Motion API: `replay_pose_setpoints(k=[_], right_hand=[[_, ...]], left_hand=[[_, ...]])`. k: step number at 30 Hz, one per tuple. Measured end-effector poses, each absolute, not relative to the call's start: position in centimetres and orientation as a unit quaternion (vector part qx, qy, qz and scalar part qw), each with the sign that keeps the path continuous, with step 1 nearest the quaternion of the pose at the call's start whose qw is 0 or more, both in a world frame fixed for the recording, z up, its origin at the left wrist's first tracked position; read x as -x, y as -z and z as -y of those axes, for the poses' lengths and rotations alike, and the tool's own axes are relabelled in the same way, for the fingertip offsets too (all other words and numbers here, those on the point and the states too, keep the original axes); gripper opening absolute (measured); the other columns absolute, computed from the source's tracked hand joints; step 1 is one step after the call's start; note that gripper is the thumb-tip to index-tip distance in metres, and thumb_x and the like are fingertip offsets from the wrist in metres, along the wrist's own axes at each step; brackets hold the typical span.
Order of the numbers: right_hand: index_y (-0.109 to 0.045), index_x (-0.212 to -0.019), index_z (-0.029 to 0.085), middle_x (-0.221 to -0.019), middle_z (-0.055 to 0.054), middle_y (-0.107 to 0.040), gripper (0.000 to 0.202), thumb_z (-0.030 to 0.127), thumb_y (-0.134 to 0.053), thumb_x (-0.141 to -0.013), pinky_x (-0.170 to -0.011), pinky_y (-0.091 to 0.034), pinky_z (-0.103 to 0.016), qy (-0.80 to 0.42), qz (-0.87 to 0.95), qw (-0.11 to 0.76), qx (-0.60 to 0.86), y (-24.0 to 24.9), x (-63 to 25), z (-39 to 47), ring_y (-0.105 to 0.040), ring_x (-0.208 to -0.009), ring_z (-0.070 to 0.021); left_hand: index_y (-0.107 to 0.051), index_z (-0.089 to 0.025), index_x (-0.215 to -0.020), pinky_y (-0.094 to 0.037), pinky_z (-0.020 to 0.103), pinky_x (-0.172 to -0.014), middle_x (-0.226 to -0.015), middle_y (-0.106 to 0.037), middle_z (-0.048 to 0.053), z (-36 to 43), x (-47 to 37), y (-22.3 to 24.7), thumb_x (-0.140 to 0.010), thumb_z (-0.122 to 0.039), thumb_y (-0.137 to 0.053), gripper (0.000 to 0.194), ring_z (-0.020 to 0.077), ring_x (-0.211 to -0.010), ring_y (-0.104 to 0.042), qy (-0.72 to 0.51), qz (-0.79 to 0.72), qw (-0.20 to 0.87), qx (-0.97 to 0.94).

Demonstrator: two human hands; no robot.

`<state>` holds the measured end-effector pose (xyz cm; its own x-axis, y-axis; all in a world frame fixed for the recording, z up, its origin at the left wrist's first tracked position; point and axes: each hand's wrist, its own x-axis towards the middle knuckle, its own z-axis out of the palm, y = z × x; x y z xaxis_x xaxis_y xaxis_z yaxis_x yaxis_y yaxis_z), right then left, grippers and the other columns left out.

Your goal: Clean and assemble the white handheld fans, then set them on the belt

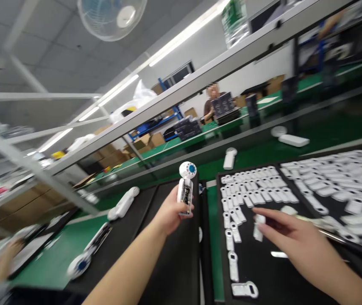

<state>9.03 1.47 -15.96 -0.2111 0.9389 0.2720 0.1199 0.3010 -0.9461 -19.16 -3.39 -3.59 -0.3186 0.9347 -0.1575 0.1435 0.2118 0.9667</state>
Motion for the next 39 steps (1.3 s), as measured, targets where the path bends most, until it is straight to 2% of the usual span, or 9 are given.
replay_pose_setpoints(k=[6,13,18,21,24,27,32,35,39], right_hand=[[-0.069,-0.088,0.016,-0.075,-0.005,-0.073,0.048,0.046,-0.088,-0.056,-0.071,-0.062,-0.037,-0.664,0.38,0.531,0.363,12.1,-7.7,-2.7,-0.071,-0.073,-0.0233],[-0.07,-0.087,0.017,-0.079,-0.006,-0.074,0.05,0.047,-0.09,-0.051,-0.072,-0.06,-0.039,-0.637,0.346,0.572,0.385,12.7,-9.2,-3.3,-0.071,-0.079,-0.0257],[-0.071,-0.083,0.018,-0.077,-0.006,-0.073,0.04,0.043,-0.086,-0.056,-0.075,-0.059,-0.039,-0.606,0.389,0.559,0.411,13.7,-8.7,-3.4,-0.07,-0.077,-0.0244],[-0.073,-0.089,0.019,-0.086,-0.007,-0.074,0.038,0.045,-0.082,-0.062,-0.076,-0.058,-0.039,-0.586,0.433,0.542,0.418,14.2,-8.9,-3.4,-0.069,-0.079,-0.0241],[-0.071,-0.111,0.021,-0.11,-0.01,-0.071,0.042,0.042,-0.075,-0.075,-0.086,-0.055,-0.042,-0.437,0.597,0.501,0.449,15.5,-11.0,-3.5,-0.067,-0.095,-0.0261],[-0.061,-0.128,0.016,-0.116,-0.015,-0.067,0.047,0.036,-0.067,-0.084,-0.092,-0.052,-0.049,-0.13,0.784,0.357,0.491,18.0,-14.6,-4.2,-0.062,-0.108,-0.0334],[-0.065,-0.096,0.017,-0.082,-0.008,-0.063,0.015,0.017,-0.05,-0.092,-0.065,-0.05,-0.036,0.027,0.853,0.158,0.497,20.4,-18.5,-5.5,-0.066,-0.073,-0.0246],[-0.062,-0.096,0.019,-0.082,-0.006,-0.062,0.022,0.024,-0.041,-0.099,-0.058,-0.045,-0.032,0.031,0.847,0.192,0.495,17.6,-18.8,-4.9,-0.063,-0.065,-0.0206],[-0.057,-0.098,0.024,-0.069,-0.003,-0.059,0.025,0.034,-0.034,-0.103,-0.053,-0.041,-0.032,0.015,0.795,0.378,0.474,12.4,-18.1,-2.1,-0.056,-0.054,-0.0198]], left_hand=[[-0.046,-0.02,-0.137,-0.045,0.023,-0.051,-0.09,-0.061,0.002,-0.7,8.2,6.1,-0.057,-0.013,-0.074,0.085,0.0136,-0.065,-0.055,-0.406,-0.549,0.543,-0.489],[-0.037,-0.023,-0.147,-0.052,0.034,-0.093,-0.131,-0.062,0.011,-1.6,4.3,8.4,-0.062,-0.011,-0.078,0.095,0.0282,-0.117,-0.061,-0.397,-0.532,0.501,-0.555],[-0.035,-0.028,-0.15,-0.05,0.034,-0.096,-0.139,-0.058,0.009,-1.4,5.2,10.3,-0.07,-0.012,-0.074,0.09,0.0277,-0.124,-0.057,-0.361,-0.555,0.458,-0.593],[-0.039,-0.027,-0.147,-0.053,0.032,-0.086,-0.13,-0.061,0.009,-1.4,5.7,10.9,-0.069,-0.01,-0.072,0.086,0.0253,-0.112,-0.061,-0.38,-0.547,0.473,-0.577],[-0.043,-0.024,-0.139,-0.051,0.028,-0.061,-0.102,-0.063,0.005,-1.7,6.0,10.9,-0.065,-0.008,-0.068,0.08,0.0188,-0.079,-0.062,-0.42,-0.513,0.56,-0.497],[-0.05,-0.022,-0.122,-0.046,0.025,-0.052,-0.09,-0.056,0.0,-2.3,6.2,10.5,-0.063,-0.01,-0.068,0.063,0.0141,-0.07,-0.055,-0.474,-0.444,0.65,-0.394],[-0.052,-0.02,-0.103,-0.047,0.024,-0.053,-0.098,-0.056,0.001,-3.2,6.8,9.9,-0.064,-0.014,-0.072,0.044,0.0129,-0.074,-0.057,-0.522,-0.404,0.672,-0.335],[-0.051,-0.02,-0.101,-0.046,0.024,-0.051,-0.098,-0.055,0.001,-3.5,7.0,9.8,-0.062,-0.012,-0.071,0.044,0.0126,-0.072,-0.057,-0.535,-0.399,0.668,-0.331],[-0.051,-0.02,-0.102,-0.045,0.024,-0.051,-0.097,-0.055,0.001,-3.0,6.7,9.3,-0.062,-0.01,-0.068,0.045,0.013,-0.071,-0.056,-0.541,-0.388,0.666,-0.336]])
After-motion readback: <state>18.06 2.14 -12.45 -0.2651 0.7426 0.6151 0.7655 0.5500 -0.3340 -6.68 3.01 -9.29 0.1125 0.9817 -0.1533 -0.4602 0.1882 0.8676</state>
